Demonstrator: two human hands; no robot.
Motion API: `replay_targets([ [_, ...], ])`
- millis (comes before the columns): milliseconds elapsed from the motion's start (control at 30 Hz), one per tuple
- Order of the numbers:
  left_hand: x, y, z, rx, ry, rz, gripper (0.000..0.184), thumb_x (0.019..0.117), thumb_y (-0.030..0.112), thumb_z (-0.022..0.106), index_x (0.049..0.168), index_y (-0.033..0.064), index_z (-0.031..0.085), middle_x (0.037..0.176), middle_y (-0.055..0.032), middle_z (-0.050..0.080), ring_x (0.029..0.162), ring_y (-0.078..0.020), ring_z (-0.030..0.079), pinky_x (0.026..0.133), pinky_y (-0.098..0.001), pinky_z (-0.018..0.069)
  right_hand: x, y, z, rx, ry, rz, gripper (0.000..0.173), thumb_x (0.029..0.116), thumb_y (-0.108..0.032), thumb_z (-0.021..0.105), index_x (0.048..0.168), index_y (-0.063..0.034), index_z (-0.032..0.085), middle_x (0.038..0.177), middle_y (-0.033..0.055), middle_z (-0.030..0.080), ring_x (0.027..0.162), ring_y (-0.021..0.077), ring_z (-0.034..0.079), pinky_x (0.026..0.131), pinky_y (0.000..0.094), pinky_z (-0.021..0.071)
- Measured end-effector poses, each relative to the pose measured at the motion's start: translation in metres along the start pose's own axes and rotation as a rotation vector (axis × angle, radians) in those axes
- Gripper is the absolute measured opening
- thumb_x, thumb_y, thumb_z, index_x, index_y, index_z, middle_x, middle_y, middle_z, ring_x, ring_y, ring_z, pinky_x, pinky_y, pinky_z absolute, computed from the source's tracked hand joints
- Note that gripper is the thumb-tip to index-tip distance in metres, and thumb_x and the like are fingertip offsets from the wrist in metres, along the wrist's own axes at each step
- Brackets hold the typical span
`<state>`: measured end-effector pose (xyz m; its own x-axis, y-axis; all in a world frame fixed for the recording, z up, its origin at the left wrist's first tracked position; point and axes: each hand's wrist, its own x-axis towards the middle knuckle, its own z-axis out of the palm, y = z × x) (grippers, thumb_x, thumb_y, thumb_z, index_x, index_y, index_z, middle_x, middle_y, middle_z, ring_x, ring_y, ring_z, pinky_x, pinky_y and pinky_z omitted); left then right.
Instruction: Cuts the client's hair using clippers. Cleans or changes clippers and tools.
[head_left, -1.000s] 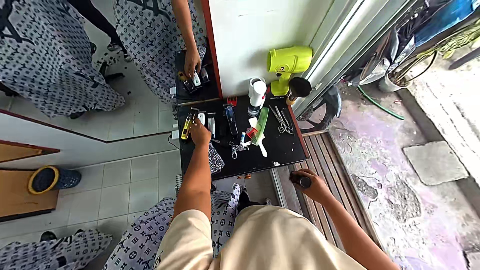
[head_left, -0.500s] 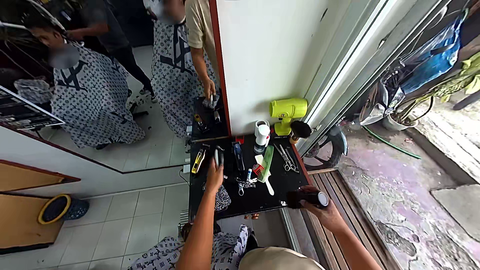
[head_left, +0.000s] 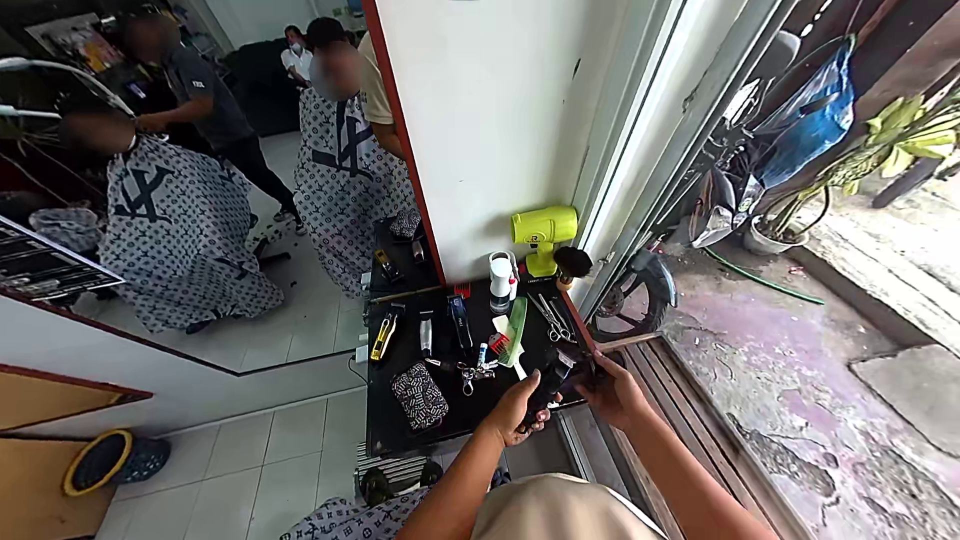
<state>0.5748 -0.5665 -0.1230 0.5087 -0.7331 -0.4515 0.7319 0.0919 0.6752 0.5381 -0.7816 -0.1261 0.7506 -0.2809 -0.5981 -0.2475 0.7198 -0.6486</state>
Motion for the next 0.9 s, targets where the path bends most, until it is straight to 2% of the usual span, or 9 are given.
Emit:
replay_targets([
  [100, 0.009, -0.011, -0.003, 0.158, 0.147, 0.034, 0.041, 0.1132, 0.040, 0.030, 0.132, 0.0108, 0.051, 0.102, -0.0058, 0.067, 0.056, -0.0058, 0.055, 0.048, -0.0181, 0.0459, 0.000, -0.013, 0.005, 0.070, 0.013, -0.370, 0.033, 0.1071, -0.019, 0.053, 0.135, -0.0011, 0.051, 0.114, 0.0144, 0.068, 0.095, 0.0234, 0.072, 0.082, 0.0399, 0.0630],
  [200, 0.012, -0.012, -0.001, 0.360, 0.289, 0.068, 0.041, 0.1114, 0.033, 0.043, 0.141, 0.0055, 0.049, 0.111, -0.0130, 0.067, 0.077, -0.0179, 0.069, 0.061, -0.0306, 0.0584, -0.018, -0.030, 0.002, -0.394, -0.267, -0.790, 0.047, 0.0903, -0.012, 0.070, 0.131, 0.0059, 0.056, 0.121, 0.0137, 0.068, 0.105, 0.0201, 0.069, 0.091, 0.0379, 0.0604],
  [267, 0.015, -0.010, 0.011, 0.371, 0.303, 0.074, 0.040, 0.1106, 0.028, 0.046, 0.145, 0.0064, 0.047, 0.112, -0.0140, 0.067, 0.079, -0.0193, 0.070, 0.062, -0.0321, 0.0590, -0.021, -0.036, -0.001, -0.700, -0.534, -0.784, 0.047, 0.0886, -0.019, 0.075, 0.129, 0.0026, 0.062, 0.126, 0.0105, 0.068, 0.113, 0.0167, 0.066, 0.100, 0.0355, 0.0555],
  [367, 0.025, -0.014, 0.017, 0.522, 0.384, 0.140, 0.042, 0.1087, 0.029, 0.052, 0.144, 0.0063, 0.050, 0.104, -0.0125, 0.066, 0.072, -0.0163, 0.065, 0.060, -0.0309, 0.0560, -0.002, -0.028, -0.013, -1.099, -0.228, -0.927, 0.044, 0.0890, -0.028, 0.077, 0.126, -0.0057, 0.069, 0.127, 0.0122, 0.067, 0.119, 0.0220, 0.063, 0.104, 0.0436, 0.0520],
  [433, 0.031, -0.018, 0.006, 0.823, 0.468, 0.229, 0.050, 0.1024, 0.032, 0.062, 0.145, 0.0076, 0.053, 0.115, -0.0150, 0.068, 0.091, -0.0203, 0.069, 0.081, -0.0378, 0.0594, -0.002, -0.035, -0.011, -1.043, -0.072, -0.935, 0.045, 0.0871, -0.023, 0.080, 0.127, -0.0059, 0.068, 0.126, 0.0132, 0.067, 0.117, 0.0230, 0.064, 0.101, 0.0443, 0.0533],
  [500, 0.031, -0.020, 0.001, 1.042, 0.520, 0.266, 0.060, 0.0975, 0.035, 0.069, 0.148, 0.0061, 0.053, 0.133, -0.0220, 0.062, 0.119, -0.0313, 0.063, 0.104, -0.0480, 0.0511, -0.010, -0.047, 0.002, -0.988, -0.176, -0.866, 0.046, 0.0846, -0.018, 0.081, 0.127, -0.0059, 0.067, 0.124, 0.0105, 0.067, 0.111, 0.0170, 0.065, 0.097, 0.0377, 0.0561],
  [667, 0.036, -0.019, 0.004, 1.258, 0.586, 0.271, 0.057, 0.0968, 0.036, 0.071, 0.143, 0.0060, 0.059, 0.136, -0.0219, 0.060, 0.120, -0.0321, 0.064, 0.102, -0.0450, 0.0532, 0.010, -0.057, 0.025, -1.523, -0.288, -0.819, 0.046, 0.0827, -0.020, 0.083, 0.126, -0.0133, 0.070, 0.127, 0.0130, 0.065, 0.116, 0.0312, 0.063, 0.098, 0.0554, 0.0521],
  [800, 0.034, -0.014, -0.005, 1.279, 0.615, 0.287, 0.055, 0.0974, 0.035, 0.070, 0.144, 0.0072, 0.059, 0.135, -0.0219, 0.059, 0.116, -0.0326, 0.065, 0.099, -0.0453, 0.0549, 0.013, -0.050, 0.035, -1.303, -0.405, -0.749, 0.044, 0.0849, -0.020, 0.083, 0.125, -0.0103, 0.068, 0.125, 0.0090, 0.067, 0.113, 0.0196, 0.065, 0.099, 0.0422, 0.0545],
  [900, 0.032, -0.015, -0.015, 1.282, 0.598, 0.269, 0.055, 0.0971, 0.035, 0.070, 0.145, 0.0103, 0.059, 0.136, -0.0202, 0.059, 0.116, -0.0304, 0.065, 0.098, -0.0433, 0.0556, 0.025, -0.044, 0.038, -1.469, -0.329, -0.774, 0.043, 0.0860, -0.022, 0.081, 0.126, -0.0117, 0.069, 0.129, 0.0117, 0.064, 0.119, 0.0271, 0.062, 0.101, 0.0515, 0.0518],
])
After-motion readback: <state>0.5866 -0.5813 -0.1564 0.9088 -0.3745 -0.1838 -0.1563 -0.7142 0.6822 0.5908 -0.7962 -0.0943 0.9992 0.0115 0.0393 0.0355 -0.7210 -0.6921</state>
